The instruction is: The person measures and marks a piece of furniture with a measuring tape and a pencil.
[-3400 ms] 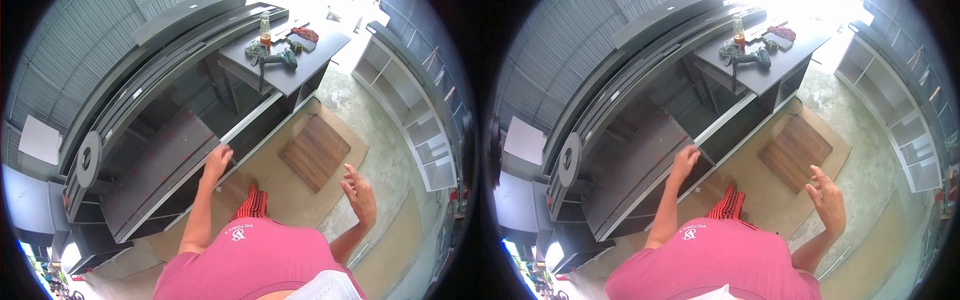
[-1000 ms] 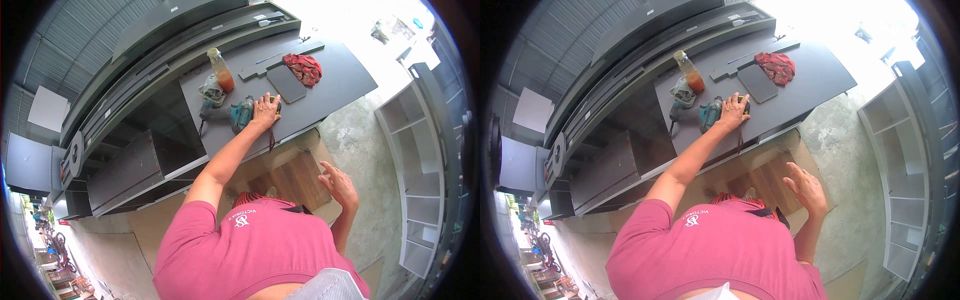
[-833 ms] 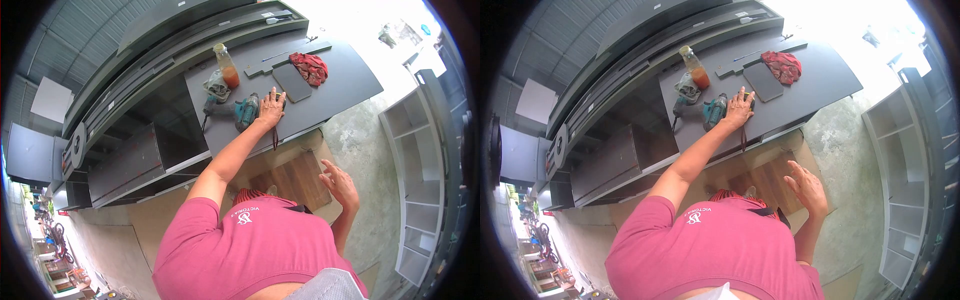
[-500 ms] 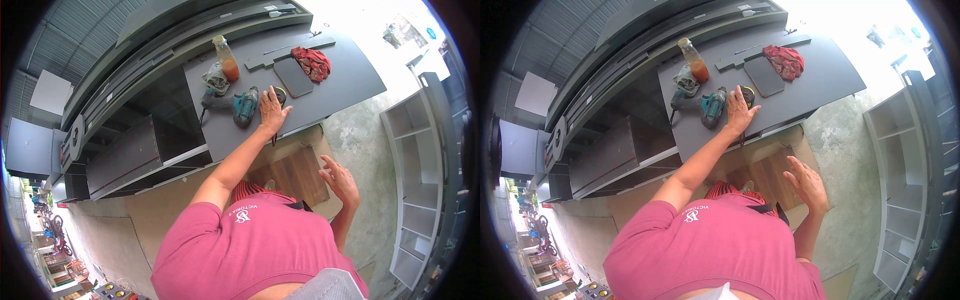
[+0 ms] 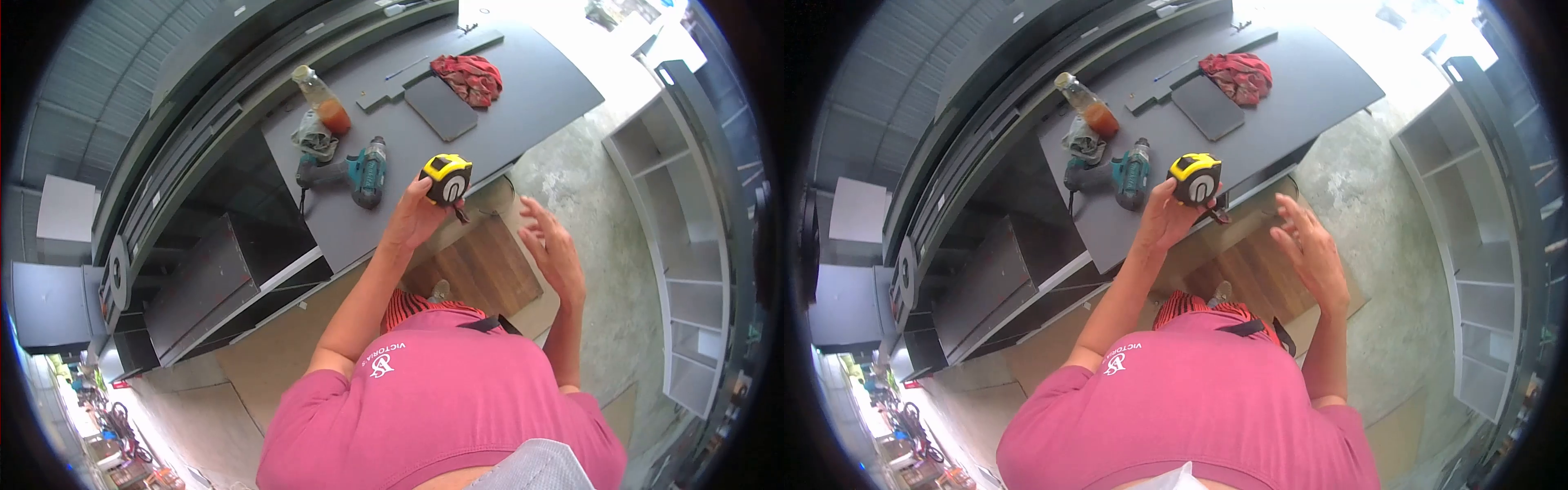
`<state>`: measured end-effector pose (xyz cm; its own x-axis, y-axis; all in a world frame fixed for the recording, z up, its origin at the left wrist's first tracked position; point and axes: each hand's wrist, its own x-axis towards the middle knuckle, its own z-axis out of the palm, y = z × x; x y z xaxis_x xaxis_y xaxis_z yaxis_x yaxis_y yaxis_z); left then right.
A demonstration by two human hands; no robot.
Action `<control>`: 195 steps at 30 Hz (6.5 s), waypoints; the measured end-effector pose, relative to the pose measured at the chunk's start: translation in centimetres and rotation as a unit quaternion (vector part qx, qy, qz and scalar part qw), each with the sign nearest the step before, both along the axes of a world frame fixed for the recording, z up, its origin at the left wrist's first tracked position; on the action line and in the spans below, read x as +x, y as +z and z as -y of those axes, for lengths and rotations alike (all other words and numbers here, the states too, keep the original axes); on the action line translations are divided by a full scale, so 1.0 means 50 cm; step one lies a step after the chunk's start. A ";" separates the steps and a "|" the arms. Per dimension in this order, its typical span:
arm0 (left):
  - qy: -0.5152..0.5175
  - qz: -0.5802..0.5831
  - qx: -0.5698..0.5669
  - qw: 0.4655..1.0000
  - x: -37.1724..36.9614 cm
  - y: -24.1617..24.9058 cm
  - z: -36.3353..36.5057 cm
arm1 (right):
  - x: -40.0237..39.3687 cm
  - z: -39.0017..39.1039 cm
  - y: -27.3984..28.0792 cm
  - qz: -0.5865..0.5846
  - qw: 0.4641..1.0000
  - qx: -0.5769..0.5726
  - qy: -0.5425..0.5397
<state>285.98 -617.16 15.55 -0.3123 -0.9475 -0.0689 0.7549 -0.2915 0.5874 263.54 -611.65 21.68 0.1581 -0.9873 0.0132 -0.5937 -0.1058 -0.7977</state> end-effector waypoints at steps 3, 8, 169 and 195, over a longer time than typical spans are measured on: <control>-0.048 -0.099 0.033 0.993 -0.007 0.017 -0.039 | 0.035 0.016 0.010 0.095 0.995 0.018 -0.023; -0.071 -0.146 0.076 0.984 -0.009 0.023 -0.068 | 0.096 0.030 -0.013 0.234 0.972 0.029 -0.001; 0.293 0.589 0.332 0.676 -1.398 -0.320 0.767 | -0.981 1.650 -0.305 0.337 0.800 0.407 0.284; 0.418 0.676 0.585 0.162 -1.320 -0.161 0.959 | -0.370 1.877 -0.468 0.299 0.724 0.463 0.414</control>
